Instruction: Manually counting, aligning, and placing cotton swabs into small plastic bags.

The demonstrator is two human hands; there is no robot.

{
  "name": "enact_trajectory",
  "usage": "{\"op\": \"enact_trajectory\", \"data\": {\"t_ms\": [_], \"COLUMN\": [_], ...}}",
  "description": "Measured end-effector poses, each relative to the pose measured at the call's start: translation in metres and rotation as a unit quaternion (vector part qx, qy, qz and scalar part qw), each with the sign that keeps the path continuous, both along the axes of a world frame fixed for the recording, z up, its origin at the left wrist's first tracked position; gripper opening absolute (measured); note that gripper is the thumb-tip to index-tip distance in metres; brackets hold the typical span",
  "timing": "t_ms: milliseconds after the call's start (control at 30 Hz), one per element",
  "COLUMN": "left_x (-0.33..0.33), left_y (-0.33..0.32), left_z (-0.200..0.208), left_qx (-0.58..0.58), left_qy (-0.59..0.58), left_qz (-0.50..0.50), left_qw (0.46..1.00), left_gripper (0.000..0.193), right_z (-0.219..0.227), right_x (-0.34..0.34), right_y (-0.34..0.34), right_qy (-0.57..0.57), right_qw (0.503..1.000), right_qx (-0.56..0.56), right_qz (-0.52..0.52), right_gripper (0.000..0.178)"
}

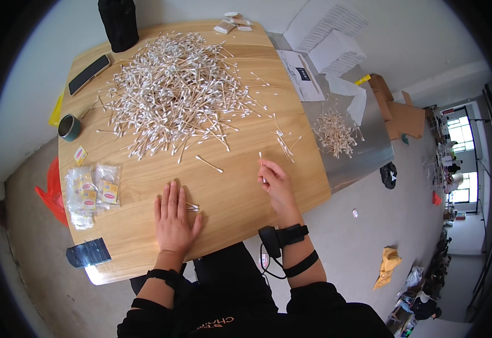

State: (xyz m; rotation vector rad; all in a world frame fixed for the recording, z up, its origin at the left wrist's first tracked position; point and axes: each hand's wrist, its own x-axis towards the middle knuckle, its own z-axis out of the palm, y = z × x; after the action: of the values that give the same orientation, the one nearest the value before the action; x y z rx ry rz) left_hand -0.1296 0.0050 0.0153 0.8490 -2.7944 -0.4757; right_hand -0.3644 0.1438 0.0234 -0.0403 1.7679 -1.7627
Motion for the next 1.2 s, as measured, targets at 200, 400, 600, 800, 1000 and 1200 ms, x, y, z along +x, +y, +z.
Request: {"op": "enact_trajectory", "data": {"t_ms": [200,400,600,800,1000,1200], "left_x": [0.002,0.002,0.002,0.001,0.001,0.002], "left_y": [0.0,-0.001,0.0,0.0,-0.001,0.0], "left_z": [0.0,-0.001,0.0,0.0,-0.001,-0.002], "left_qx": [-0.003,-0.003,-0.005,-0.005,-0.005,0.0], "left_qy": [-0.007,-0.006,0.003,-0.001,-0.001,-0.002], "left_qz": [-0.002,-0.001,0.0,0.003,0.004,0.004], "left_qw": [1.0,1.0,1.0,1.0,1.0,1.0], "left_gripper": [0.075,0.075,0.073,0.072,0.074,0.075], "right_z": [-0.01,-0.003,0.005,0.0,-0.002,0.008], "right_x": [0.001,0.0,0.002,0.01,0.015,0.018], "right_y": [0.004,0.0,0.002,-0.003,-0.011,-0.011], "right_qy": [0.045,0.022,-0.042,-0.028,-0.006,-0.107], "right_qw": [0.999,0.999,0.999,0.999,1.0,0.994], "right_qx": [0.005,0.011,-0.019,-0.015,0.013,-0.024], "right_qz": [0.012,-0.04,0.001,0.019,0.006,0.004], "right_gripper": [0.021,0.024,0.026,0.025,0.023,0.028]}}
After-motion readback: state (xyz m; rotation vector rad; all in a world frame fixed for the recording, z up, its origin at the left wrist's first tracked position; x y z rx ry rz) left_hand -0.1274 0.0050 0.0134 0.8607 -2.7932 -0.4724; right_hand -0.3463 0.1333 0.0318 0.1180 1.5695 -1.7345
